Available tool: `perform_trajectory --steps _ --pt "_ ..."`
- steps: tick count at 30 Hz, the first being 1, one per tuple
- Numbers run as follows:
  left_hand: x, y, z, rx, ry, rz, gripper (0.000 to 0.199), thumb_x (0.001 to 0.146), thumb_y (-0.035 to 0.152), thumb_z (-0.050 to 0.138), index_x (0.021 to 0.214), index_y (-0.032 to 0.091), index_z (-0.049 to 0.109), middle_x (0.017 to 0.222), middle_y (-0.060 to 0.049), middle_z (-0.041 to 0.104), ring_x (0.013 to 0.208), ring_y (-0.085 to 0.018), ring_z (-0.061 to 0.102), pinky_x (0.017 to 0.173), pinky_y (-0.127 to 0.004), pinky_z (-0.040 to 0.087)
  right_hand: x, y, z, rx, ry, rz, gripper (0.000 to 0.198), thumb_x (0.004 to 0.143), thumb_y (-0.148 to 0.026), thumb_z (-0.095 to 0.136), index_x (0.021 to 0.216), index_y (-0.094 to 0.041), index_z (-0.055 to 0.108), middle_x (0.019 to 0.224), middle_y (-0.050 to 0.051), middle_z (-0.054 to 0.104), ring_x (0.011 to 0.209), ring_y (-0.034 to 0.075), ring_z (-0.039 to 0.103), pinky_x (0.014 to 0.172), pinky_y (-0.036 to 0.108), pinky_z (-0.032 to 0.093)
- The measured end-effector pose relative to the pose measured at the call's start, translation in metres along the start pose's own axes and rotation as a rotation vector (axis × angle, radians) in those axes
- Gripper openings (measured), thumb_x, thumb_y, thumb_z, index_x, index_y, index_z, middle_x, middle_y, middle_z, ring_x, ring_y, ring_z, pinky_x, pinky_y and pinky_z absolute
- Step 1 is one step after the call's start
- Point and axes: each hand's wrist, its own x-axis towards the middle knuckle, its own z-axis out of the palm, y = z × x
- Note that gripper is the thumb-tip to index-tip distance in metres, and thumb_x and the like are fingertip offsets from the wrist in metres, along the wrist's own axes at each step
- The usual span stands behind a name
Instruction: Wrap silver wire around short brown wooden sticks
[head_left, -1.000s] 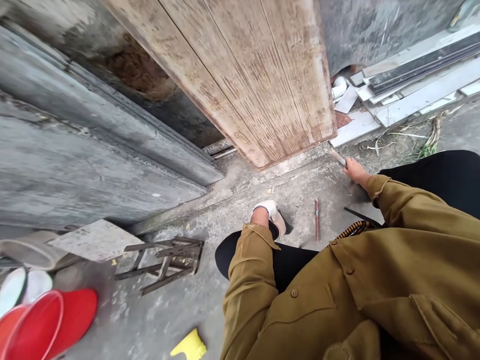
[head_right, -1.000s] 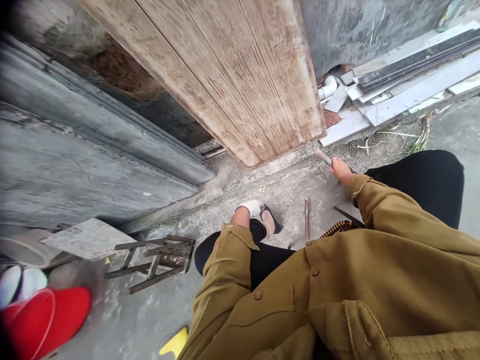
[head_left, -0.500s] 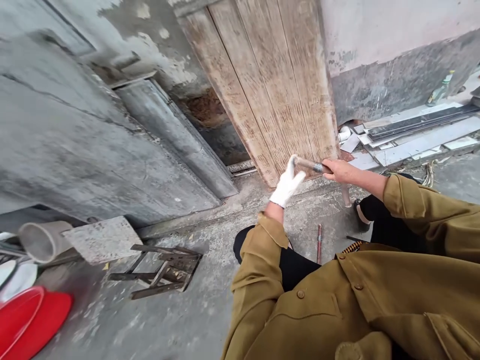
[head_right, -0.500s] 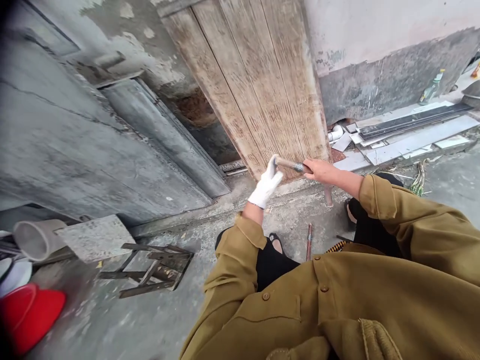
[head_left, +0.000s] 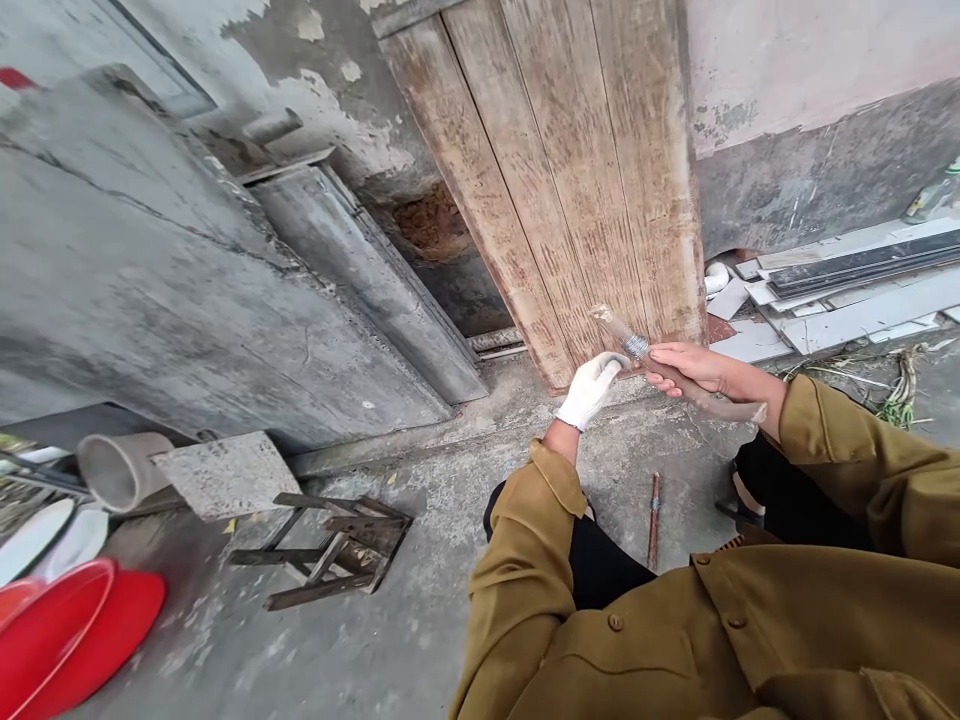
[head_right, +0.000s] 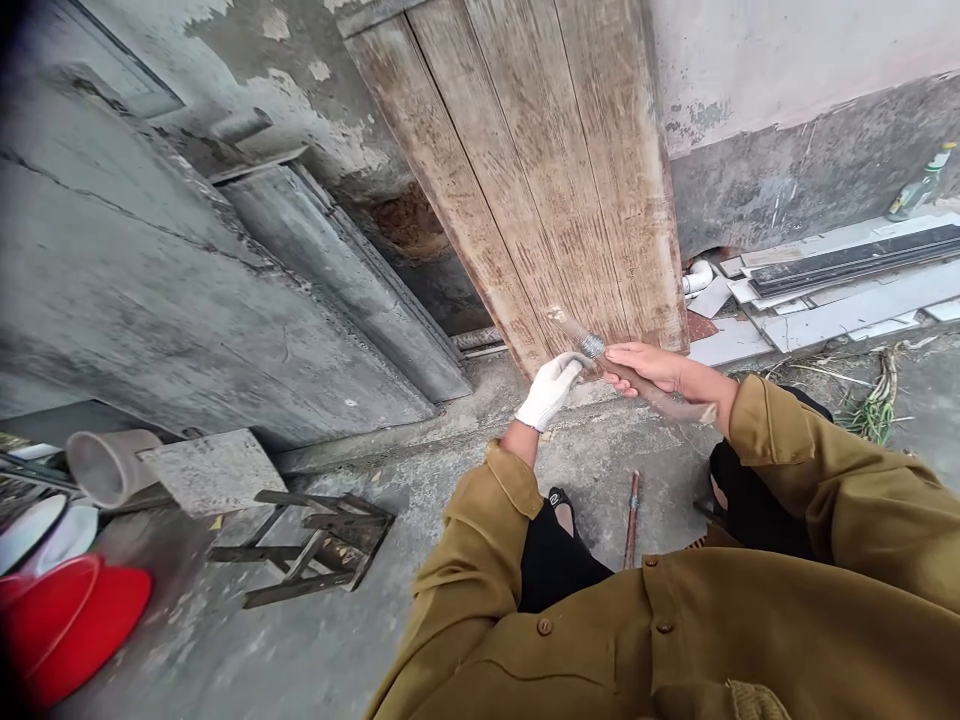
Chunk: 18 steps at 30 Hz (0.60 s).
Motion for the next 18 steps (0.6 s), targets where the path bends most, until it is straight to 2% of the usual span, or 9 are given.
perform_trajectory --steps 3,5,7,11,13,15,16,18 --pt "0.011 -0.008 0.010 0.266 -0.035 -0.073 0.028 0.099 0.031 0.045 0.102 0.017 0.069 0.100 -0.006 0.072 0.095 -0.019 0.065 0.089 -0.026 0.046 -0.002 0.002 0.005 0.118 -0.069 0.045 0.033 0.095 -0.050 0.054 0.087 -0.019 0.048 0.070 -0.002 0.044 0.051 0.006 0.037 0.045 0.019 0.032" --pt "0.015 -0.009 0.017 0.496 -0.050 -0.134 0.026 0.098 0.029 0.047 0.106 0.019 0.070 0.101 -0.007 0.072 0.097 -0.022 0.065 0.087 -0.028 0.045 -0.002 0.003 0.006 0.058 -0.036 0.013 0.032 0.096 -0.050 0.053 0.089 -0.019 0.049 0.072 -0.001 0.047 0.051 0.006 0.038 0.045 0.019 0.032" --pt "0.015 -0.005 0.021 0.686 -0.042 -0.136 0.028 0.099 0.028 0.046 0.110 0.020 0.070 0.104 -0.009 0.071 0.097 -0.023 0.065 0.086 -0.031 0.044 -0.002 0.003 0.002 -0.115 0.078 -0.050 0.031 0.096 -0.049 0.053 0.087 -0.019 0.048 0.073 0.000 0.051 0.051 0.007 0.042 0.046 0.021 0.035" --pt "0.008 0.016 0.022 0.927 -0.058 -0.008 0.029 0.100 0.027 0.044 0.105 0.021 0.071 0.112 -0.012 0.066 0.106 -0.026 0.058 0.090 -0.038 0.043 0.000 0.000 -0.019 -0.604 0.442 -0.111 0.023 0.096 -0.040 0.052 0.087 -0.019 0.051 0.072 0.000 0.054 0.056 0.010 0.048 0.052 0.024 0.039" --pt "0.004 0.024 0.024 0.893 -0.039 0.076 0.025 0.098 0.029 0.048 0.099 0.021 0.072 0.122 -0.012 0.064 0.118 -0.029 0.052 0.099 -0.043 0.040 0.002 -0.001 -0.031 -0.893 0.584 -0.083 0.018 0.093 -0.036 0.053 0.098 -0.018 0.057 0.080 0.003 0.061 0.067 0.015 0.055 0.060 0.026 0.042" --pt "0.003 0.028 0.029 0.643 -0.052 0.114 0.024 0.097 0.032 0.051 0.092 0.019 0.070 0.123 -0.011 0.065 0.122 -0.029 0.050 0.105 -0.045 0.038 0.005 -0.001 -0.042 -1.180 0.662 -0.047 0.028 0.093 -0.038 0.055 0.113 -0.018 0.059 0.095 0.008 0.068 0.082 0.021 0.061 0.069 0.030 0.043" --pt "0.003 0.027 0.032 0.498 -0.075 0.105 0.026 0.097 0.034 0.049 0.090 0.018 0.068 0.116 -0.012 0.067 0.117 -0.027 0.054 0.104 -0.044 0.040 0.007 -0.001 -0.047 -1.303 0.685 -0.031 0.035 0.094 -0.039 0.054 0.121 -0.018 0.058 0.103 0.011 0.069 0.089 0.024 0.063 0.072 0.032 0.044" --pt "0.004 0.021 0.039 0.194 -0.141 0.027 0.035 0.100 0.039 0.040 0.090 0.016 0.064 0.085 -0.009 0.067 0.091 -0.022 0.064 0.091 -0.040 0.049 0.011 0.000 -0.056 -1.486 0.716 0.007 0.043 0.097 -0.040 0.049 0.133 -0.017 0.053 0.117 0.016 0.068 0.097 0.029 0.064 0.076 0.036 0.045"
